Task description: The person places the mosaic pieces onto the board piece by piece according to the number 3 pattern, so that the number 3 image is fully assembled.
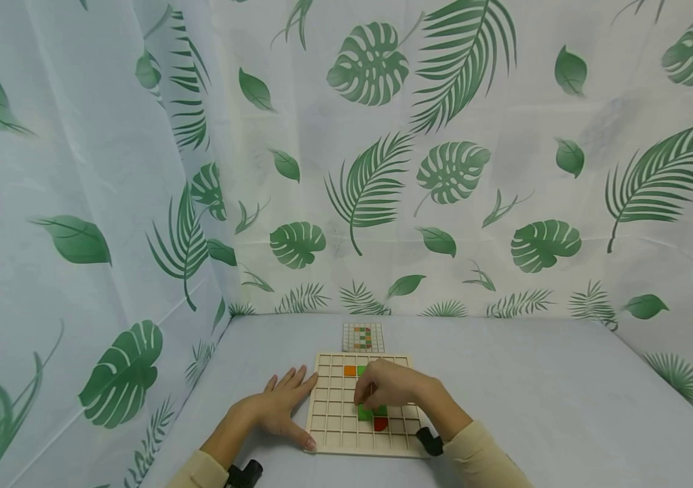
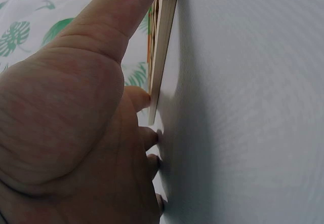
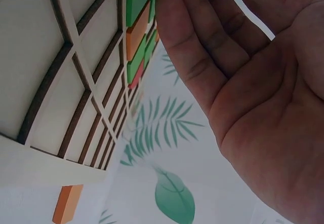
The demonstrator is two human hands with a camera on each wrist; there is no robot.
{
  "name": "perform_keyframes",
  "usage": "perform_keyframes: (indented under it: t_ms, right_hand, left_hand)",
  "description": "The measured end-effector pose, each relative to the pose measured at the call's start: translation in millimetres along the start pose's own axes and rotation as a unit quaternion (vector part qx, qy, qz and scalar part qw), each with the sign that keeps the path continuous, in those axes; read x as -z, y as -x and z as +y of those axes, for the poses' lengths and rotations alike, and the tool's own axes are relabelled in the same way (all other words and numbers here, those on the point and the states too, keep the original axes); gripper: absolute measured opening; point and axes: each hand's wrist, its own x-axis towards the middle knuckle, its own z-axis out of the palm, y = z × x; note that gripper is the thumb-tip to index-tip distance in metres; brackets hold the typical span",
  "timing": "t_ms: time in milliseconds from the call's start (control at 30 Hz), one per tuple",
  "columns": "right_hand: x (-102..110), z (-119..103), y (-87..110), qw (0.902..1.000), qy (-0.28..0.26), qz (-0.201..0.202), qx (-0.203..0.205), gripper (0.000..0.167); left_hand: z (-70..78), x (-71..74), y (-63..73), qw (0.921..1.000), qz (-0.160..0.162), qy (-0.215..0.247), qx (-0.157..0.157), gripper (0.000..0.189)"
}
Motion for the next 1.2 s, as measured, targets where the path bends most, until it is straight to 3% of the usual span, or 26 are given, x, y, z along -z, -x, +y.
perform_keyframes:
  t_ms: [1200]
  right_hand:
    - [-8.2, -6.4, -0.8, 0.9993, 0.023, -0.023, -0.018, 0.014]
  left_hand:
    - [-2.4, 0.1, -1.2, 1.0000, 0.001, 0.003, -0.002, 0.132]
